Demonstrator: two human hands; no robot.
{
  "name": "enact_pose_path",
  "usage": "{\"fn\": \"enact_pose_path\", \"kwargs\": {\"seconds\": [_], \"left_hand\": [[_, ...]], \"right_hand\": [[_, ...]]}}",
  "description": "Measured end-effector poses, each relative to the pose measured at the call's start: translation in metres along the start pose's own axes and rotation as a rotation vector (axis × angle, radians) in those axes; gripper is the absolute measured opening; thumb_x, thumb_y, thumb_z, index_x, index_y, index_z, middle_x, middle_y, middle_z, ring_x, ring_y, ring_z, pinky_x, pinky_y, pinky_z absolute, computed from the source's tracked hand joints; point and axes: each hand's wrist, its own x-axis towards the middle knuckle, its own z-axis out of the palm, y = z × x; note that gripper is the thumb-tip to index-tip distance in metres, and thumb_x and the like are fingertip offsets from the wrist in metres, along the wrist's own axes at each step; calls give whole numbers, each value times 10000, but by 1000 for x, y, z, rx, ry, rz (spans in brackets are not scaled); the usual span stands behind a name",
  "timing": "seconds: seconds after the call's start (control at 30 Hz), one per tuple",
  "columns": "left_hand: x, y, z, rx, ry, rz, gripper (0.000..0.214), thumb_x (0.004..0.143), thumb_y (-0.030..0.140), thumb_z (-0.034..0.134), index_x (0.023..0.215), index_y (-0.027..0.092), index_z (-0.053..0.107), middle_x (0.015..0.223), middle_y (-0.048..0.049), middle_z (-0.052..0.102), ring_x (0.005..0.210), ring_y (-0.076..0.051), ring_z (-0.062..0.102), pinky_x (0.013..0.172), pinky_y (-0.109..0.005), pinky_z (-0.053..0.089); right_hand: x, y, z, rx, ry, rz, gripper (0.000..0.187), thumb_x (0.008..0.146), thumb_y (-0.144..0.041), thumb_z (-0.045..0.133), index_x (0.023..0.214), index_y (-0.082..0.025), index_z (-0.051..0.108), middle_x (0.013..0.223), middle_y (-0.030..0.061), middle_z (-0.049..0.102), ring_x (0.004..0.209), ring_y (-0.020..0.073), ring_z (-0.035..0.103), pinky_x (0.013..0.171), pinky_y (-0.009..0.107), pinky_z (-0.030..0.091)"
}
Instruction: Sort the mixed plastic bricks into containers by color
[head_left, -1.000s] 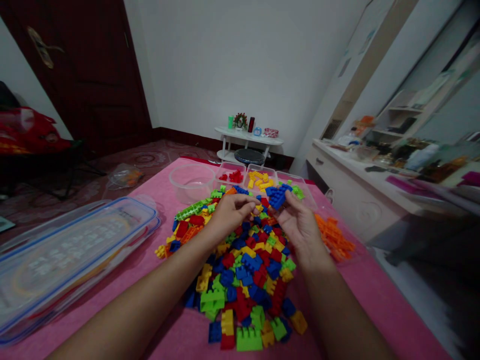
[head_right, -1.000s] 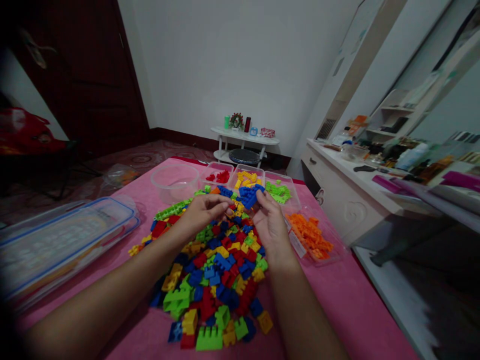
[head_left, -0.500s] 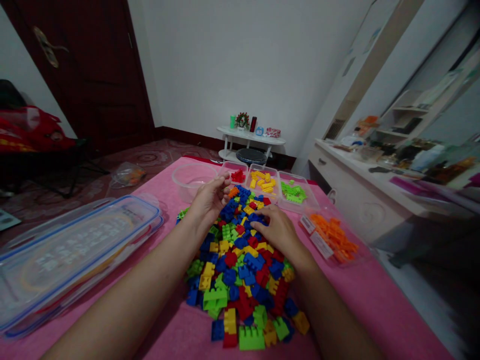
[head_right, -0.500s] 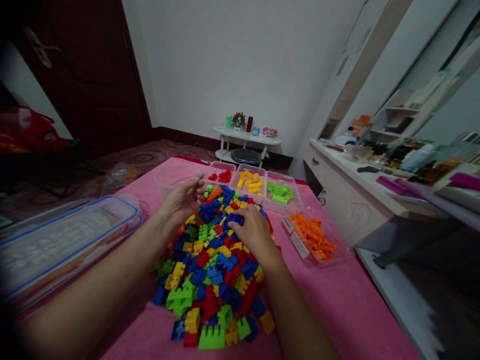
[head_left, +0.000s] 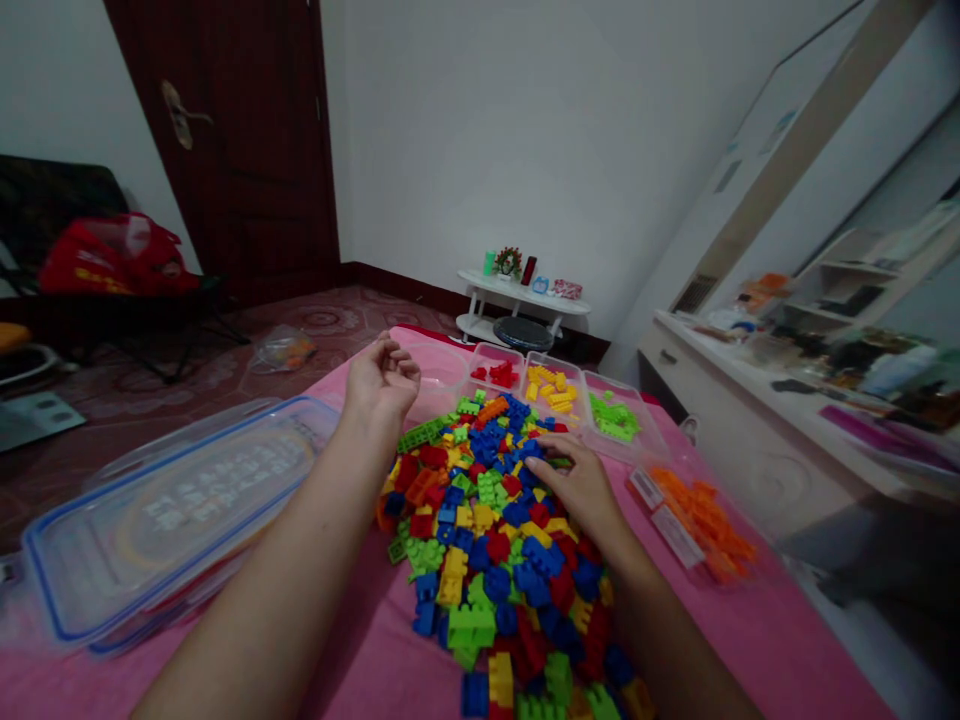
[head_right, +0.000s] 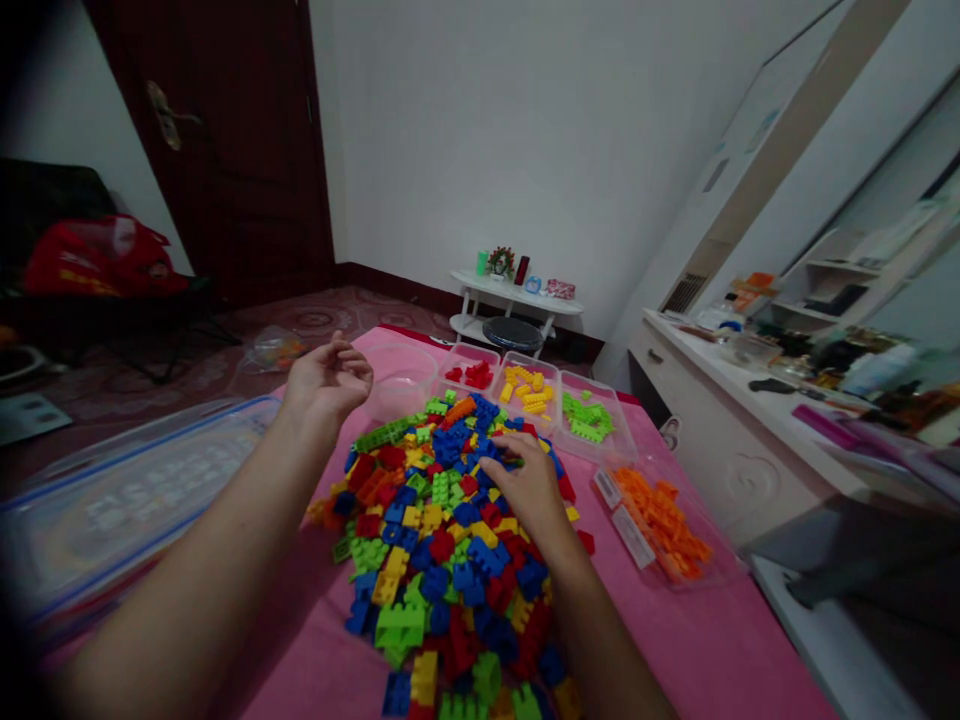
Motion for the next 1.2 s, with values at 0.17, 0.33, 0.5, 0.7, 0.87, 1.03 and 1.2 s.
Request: {"fn": "enact_pose_path", "kwargs": {"seconds": [0.17,0.33,0.5,0.7,0.87,1.03,1.2], "left_hand": [[3,21,1,-80,16,61,184,726,10,421,777,171,494,480,75,443,350,-19,386,387,-126,280],[4,25,-1,-139,26,40,156,747,25,414,756,167,479,475,76,425,349,-20,376,389,-132,275],[5,32,-1,-176,33,36,162,766,30,403,770,168,487,490,74,445,353,-20,374,389,-132,274],[6,36,-2,-212,33,40,166,790,38,394,780,167,500,493,69,443,364,-24,380,395,-131,273],[5,34,-1,-210,33,31,152,800,52,394,744,165,478,492,73,435,362,-21,381,399,-129,268],[4,23,0,-189,12,-4,153,763,30,412,744,158,494,489,71,438,357,-19,378,384,-127,262],[1,0,1,-55,-49,-109,169,757,18,409,770,146,518,474,73,414,355,-17,368,385,-112,268]], "right_hand": [[33,-24,12,-135,-86,-111,286,681,-379,678,902,-199,708,873,55,678,782,196,615,733,356,496],[94,-58,39,-166,-164,-188,272,676,-365,678,894,-207,724,829,43,697,725,188,620,661,320,491],[148,-76,84,-74,-161,-162,279,665,-344,684,877,-168,726,776,52,706,705,185,626,644,302,488],[166,-78,106,-17,-131,-122,343,698,-334,663,985,-149,697,835,74,710,707,175,635,664,317,501],[134,-78,74,-79,-111,-180,254,718,-274,622,913,-138,711,888,84,711,736,173,638,695,306,497],[81,-69,20,-61,-101,-65,246,708,-310,612,847,-138,721,792,69,711,688,181,629,631,288,483],[33,-49,-22,-13,-183,110,269,675,-347,643,850,-155,713,796,61,709,713,194,627,643,301,480]]}}
